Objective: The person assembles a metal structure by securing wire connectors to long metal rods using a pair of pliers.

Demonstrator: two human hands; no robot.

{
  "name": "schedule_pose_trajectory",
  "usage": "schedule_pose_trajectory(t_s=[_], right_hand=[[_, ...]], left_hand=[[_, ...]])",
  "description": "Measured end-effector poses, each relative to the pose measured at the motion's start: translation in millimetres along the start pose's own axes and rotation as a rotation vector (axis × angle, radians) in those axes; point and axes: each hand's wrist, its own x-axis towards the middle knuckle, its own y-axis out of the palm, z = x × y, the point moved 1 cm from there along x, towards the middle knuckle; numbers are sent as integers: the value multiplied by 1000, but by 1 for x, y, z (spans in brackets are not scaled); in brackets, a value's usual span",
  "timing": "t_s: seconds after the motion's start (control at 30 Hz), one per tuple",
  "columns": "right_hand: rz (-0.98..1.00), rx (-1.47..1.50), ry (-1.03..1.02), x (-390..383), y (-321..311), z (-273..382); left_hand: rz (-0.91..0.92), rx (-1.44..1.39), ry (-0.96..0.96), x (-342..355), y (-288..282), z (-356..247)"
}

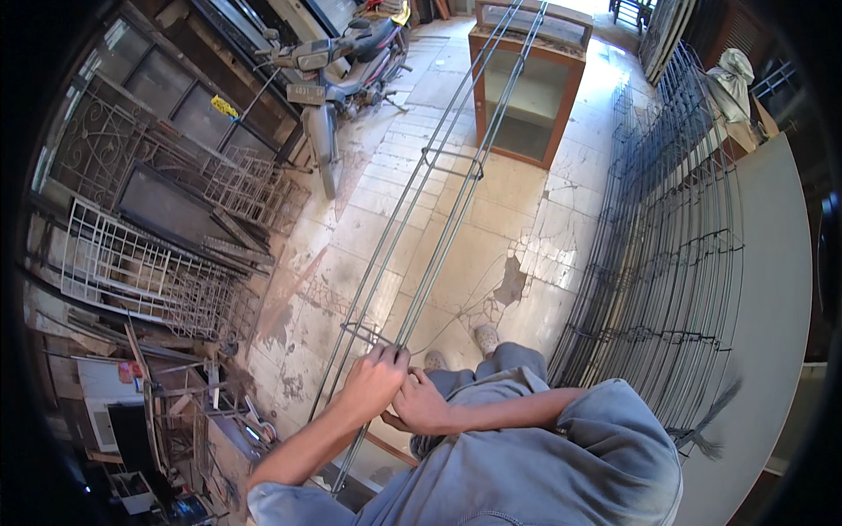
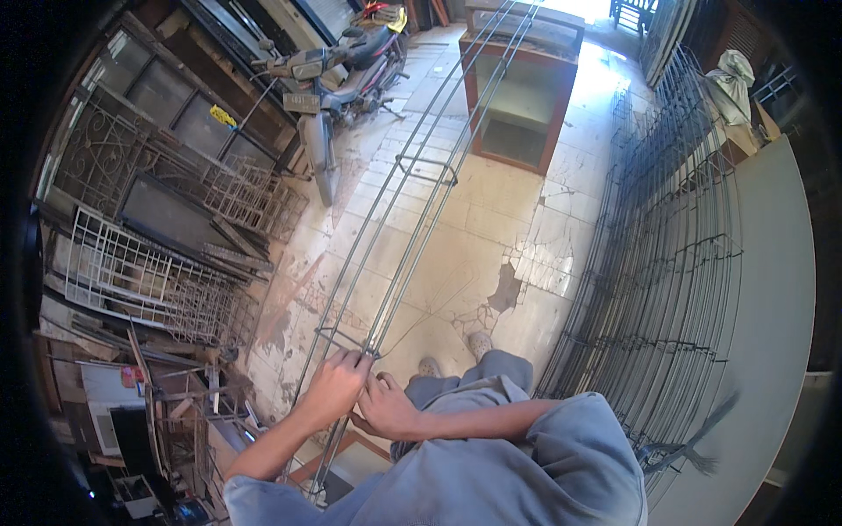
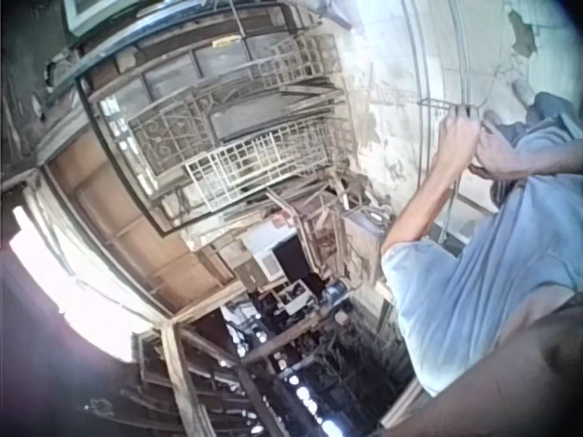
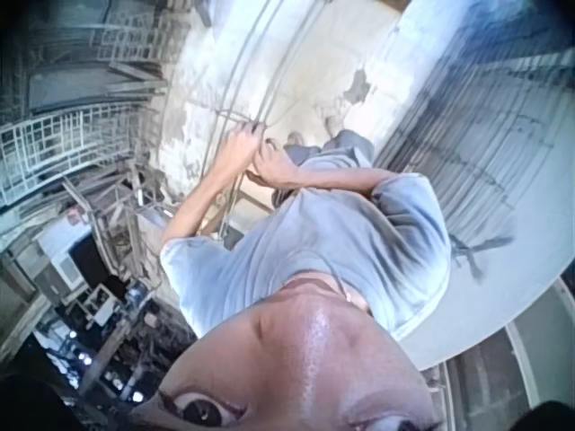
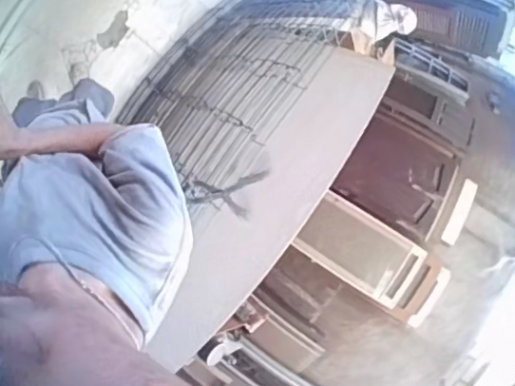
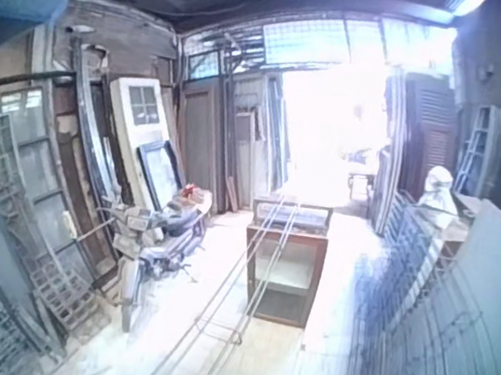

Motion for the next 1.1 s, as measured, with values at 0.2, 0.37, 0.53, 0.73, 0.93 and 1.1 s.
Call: schedule_pose_trajectory(t_s=[0.2,0.37,0.53,0.73,0.93,1.1], right_hand=[[76,163,-10,-18,-22,-40],[-51,580,286,-22,-59,-77],[-113,617,223,7,-88,-81],[-103,678,192,13,-91,-81],[-41,719,305,-7,-98,-94],[-92,733,407,-33,-96,-118]], left_hand=[[-232,-262,-149,-11,18,6],[-385,-386,-378,-21,40,6],[-422,-389,-435,-22,45,-6],[-341,-194,-296,-23,32,-8],[-135,3,-85,-14,20,2],[-4,104,181,2,12,25]])
